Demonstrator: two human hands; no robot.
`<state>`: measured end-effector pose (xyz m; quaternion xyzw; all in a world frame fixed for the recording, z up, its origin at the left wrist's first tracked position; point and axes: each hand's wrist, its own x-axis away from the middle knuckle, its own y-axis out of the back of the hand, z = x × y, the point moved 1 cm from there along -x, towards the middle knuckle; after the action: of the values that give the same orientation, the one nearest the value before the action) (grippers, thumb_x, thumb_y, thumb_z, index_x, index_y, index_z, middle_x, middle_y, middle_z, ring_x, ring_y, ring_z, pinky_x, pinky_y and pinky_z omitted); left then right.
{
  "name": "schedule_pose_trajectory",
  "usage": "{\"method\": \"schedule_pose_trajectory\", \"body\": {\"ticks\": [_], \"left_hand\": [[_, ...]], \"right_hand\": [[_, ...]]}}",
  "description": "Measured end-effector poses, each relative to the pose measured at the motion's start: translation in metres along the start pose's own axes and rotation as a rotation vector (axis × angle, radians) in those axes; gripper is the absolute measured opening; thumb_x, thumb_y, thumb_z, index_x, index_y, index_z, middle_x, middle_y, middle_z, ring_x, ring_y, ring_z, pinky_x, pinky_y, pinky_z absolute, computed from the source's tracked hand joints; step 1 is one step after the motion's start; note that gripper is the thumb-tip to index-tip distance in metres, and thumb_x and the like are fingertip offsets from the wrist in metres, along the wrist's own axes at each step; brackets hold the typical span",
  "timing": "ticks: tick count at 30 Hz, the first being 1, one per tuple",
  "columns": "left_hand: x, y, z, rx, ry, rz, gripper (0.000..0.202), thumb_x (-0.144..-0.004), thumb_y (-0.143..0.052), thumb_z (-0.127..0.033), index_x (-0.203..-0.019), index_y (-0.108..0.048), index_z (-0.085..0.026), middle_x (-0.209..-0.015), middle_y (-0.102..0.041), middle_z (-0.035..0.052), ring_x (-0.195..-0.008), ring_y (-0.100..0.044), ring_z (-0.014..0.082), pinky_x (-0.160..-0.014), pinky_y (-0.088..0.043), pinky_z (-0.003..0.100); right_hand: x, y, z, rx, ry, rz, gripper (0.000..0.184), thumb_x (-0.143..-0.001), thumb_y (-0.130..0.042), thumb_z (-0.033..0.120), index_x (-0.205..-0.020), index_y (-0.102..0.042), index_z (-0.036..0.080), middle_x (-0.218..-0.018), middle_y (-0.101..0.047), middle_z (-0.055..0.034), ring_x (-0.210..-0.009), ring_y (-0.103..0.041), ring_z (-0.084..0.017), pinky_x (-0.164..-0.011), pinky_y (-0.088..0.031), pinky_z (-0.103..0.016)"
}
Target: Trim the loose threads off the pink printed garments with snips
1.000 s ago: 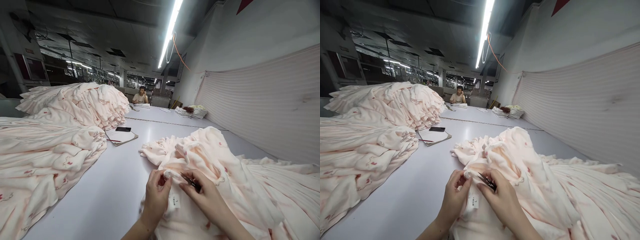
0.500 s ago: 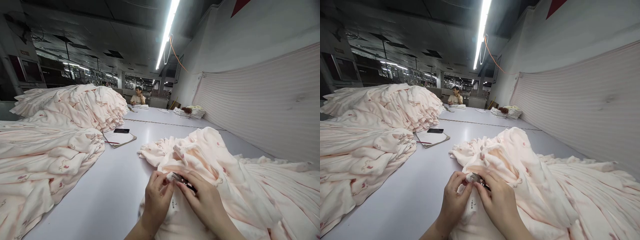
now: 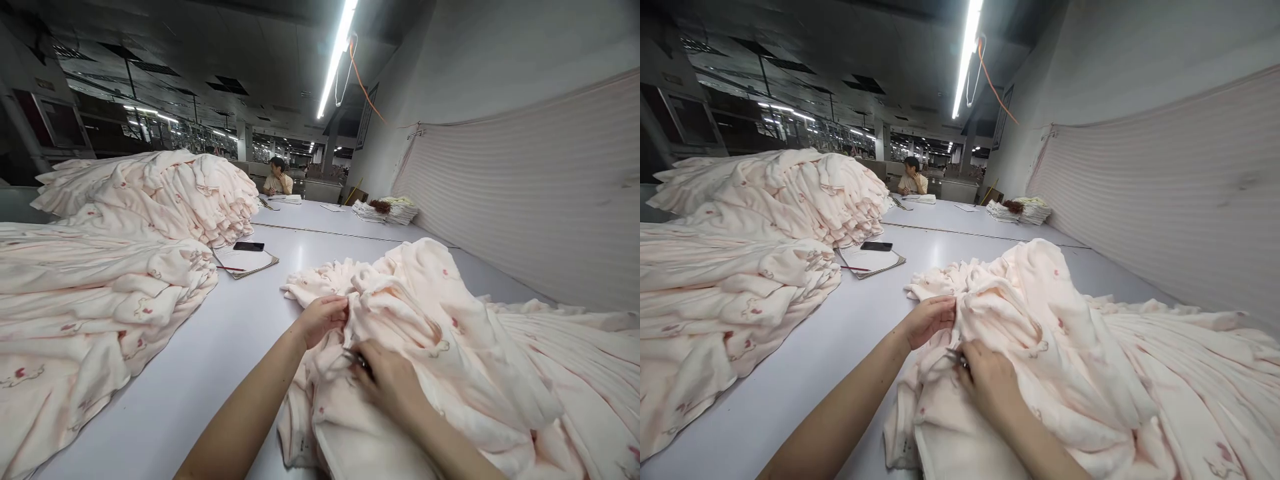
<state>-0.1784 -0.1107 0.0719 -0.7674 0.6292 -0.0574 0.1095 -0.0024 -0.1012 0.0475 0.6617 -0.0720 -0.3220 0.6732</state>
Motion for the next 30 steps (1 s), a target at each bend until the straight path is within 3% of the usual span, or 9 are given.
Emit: {"method": "schedule_pose_trajectory", "body": {"ticks": [3,5,7,10,14,17,19,25,30], "left_hand": [[0.016,0.012,0.002,-0.068,-0.070,-0.158,0.028,-0.075,-0.060,-0.037,-0.094,-0.062,-0.017,-0.095,-0.064,0.0078,-0.083,-0.061,0.0190,-0.074,-0.047,0.031],[0.039,0.015,0.012,-0.129,-0.128,-0.307,0.025,-0.078,-0.058,-0.038,-0.094,-0.057,-0.019,-0.092,-0.061,0.0044,-0.083,-0.058,0.0168,-0.074,-0.045,0.028],[0.060,0.009,0.027,-0.199,-0.158,-0.395,0.026,-0.078,-0.059,-0.040,-0.093,-0.051,-0.021,-0.083,-0.058,0.0006,-0.073,-0.055,0.0146,-0.068,-0.043,0.026],[0.072,-0.008,0.043,-0.290,-0.181,-0.421,0.033,-0.075,-0.062,-0.041,-0.099,-0.047,-0.023,-0.088,-0.057,-0.0002,-0.069,-0.053,0.0143,-0.061,-0.042,0.025],[0.052,-0.024,0.042,-0.264,-0.213,-0.378,0.015,-0.079,-0.057,-0.035,-0.080,-0.057,-0.020,-0.079,-0.054,-0.0008,-0.075,-0.048,0.0153,-0.064,-0.037,0.023],[0.034,-0.028,0.036,-0.203,-0.184,-0.267,0.020,-0.078,-0.055,-0.028,-0.061,-0.056,-0.017,-0.066,-0.048,-0.0020,-0.069,-0.044,0.0137,-0.063,-0.035,0.023],[0.027,-0.030,0.036,-0.142,-0.154,-0.203,0.020,-0.077,-0.054,-0.028,-0.061,-0.055,-0.016,-0.065,-0.047,-0.0023,-0.067,-0.044,0.0130,-0.062,-0.035,0.023],[0.009,-0.034,0.048,0.025,-0.064,-0.128,0.021,-0.075,-0.056,-0.035,-0.067,-0.056,-0.016,-0.061,-0.048,-0.0024,-0.061,-0.045,0.0124,-0.059,-0.036,0.024],[-0.013,-0.030,0.058,0.114,-0.002,-0.104,0.020,-0.072,-0.062,-0.035,-0.070,-0.060,-0.015,-0.063,-0.054,-0.0010,-0.062,-0.049,0.0123,-0.061,-0.039,0.025]], "right_hand": [[-0.024,0.008,-0.014,-0.090,-0.097,-0.032,0.013,-0.084,-0.049,0.026,-0.088,-0.060,0.021,-0.086,-0.069,-0.0025,-0.076,-0.064,-0.021,-0.059,-0.039,-0.026],[-0.033,0.014,-0.021,-0.146,-0.129,-0.050,0.015,-0.084,-0.051,0.032,-0.087,-0.061,0.022,-0.083,-0.069,-0.0019,-0.075,-0.063,-0.021,-0.059,-0.038,-0.026],[-0.036,0.016,-0.024,-0.216,-0.150,-0.049,0.018,-0.084,-0.052,0.036,-0.082,-0.062,0.022,-0.076,-0.068,-0.0005,-0.070,-0.062,-0.020,-0.056,-0.037,-0.025],[-0.037,0.017,-0.025,-0.300,-0.122,-0.076,0.027,-0.084,-0.051,0.038,-0.066,-0.059,0.021,-0.060,-0.063,0.0020,-0.056,-0.058,-0.016,-0.049,-0.035,-0.023],[-0.042,0.021,-0.037,-0.257,-0.126,-0.240,0.027,-0.085,-0.048,0.035,-0.065,-0.058,0.019,-0.061,-0.063,-0.0008,-0.056,-0.057,-0.016,-0.050,-0.036,-0.024],[-0.054,0.021,-0.055,-0.182,-0.163,-0.373,0.023,-0.083,-0.045,0.032,-0.075,-0.062,0.017,-0.070,-0.067,-0.0069,-0.065,-0.059,-0.021,-0.056,-0.038,-0.027],[-0.063,0.018,-0.065,-0.150,-0.152,-0.421,0.023,-0.081,-0.045,0.030,-0.081,-0.063,0.016,-0.078,-0.069,-0.0100,-0.072,-0.061,-0.023,-0.061,-0.039,-0.029],[-0.077,0.012,-0.080,-0.149,-0.138,-0.407,0.020,-0.075,-0.048,0.024,-0.087,-0.061,0.016,-0.081,-0.069,-0.0097,-0.075,-0.062,-0.024,-0.063,-0.042,-0.030],[-0.041,0.031,-0.060,-0.255,-0.152,-0.314,0.011,-0.081,-0.049,0.028,-0.086,-0.054,0.019,-0.075,-0.064,-0.0026,-0.064,-0.059,-0.018,-0.057,-0.042,-0.025]]}}
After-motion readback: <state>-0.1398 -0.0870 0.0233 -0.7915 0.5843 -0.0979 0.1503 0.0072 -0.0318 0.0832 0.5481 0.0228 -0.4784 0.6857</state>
